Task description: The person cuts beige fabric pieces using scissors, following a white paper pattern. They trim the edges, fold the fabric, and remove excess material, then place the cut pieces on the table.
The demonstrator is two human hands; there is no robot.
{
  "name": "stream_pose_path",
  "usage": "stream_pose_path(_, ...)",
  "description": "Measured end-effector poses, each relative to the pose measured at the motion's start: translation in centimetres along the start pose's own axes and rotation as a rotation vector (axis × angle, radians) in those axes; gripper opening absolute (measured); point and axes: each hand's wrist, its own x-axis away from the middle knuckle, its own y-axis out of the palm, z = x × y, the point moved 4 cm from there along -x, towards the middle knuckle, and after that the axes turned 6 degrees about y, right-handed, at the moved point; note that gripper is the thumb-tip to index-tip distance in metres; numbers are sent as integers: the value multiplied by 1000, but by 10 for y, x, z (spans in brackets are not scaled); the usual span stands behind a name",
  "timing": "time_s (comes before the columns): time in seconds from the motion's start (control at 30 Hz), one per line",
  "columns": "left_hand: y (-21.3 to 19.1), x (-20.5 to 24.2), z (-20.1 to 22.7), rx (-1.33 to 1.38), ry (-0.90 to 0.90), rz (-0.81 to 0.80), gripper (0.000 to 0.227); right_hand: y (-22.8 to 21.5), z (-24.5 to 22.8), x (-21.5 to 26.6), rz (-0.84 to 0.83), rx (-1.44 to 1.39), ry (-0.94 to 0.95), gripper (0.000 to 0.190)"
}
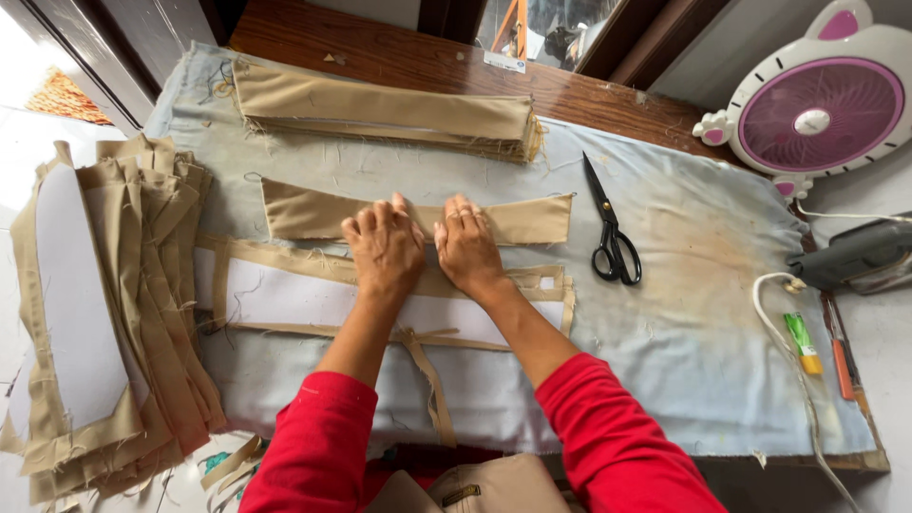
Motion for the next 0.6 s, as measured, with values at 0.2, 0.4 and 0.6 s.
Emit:
stream_pose_path(0.2, 2, 3, -32, 44, -211, -91, 61, -24, 41, -1, -355, 94, 534, 75)
stream_pose_path(0.4, 19, -1, -121, -5, -286, 83, 53, -11, 141, 14, -431, 143, 866, 75)
stream_pose_path(0.6, 27, -5, -171, -14, -457, 383, 29, 18, 204, 36, -24, 101, 813, 40)
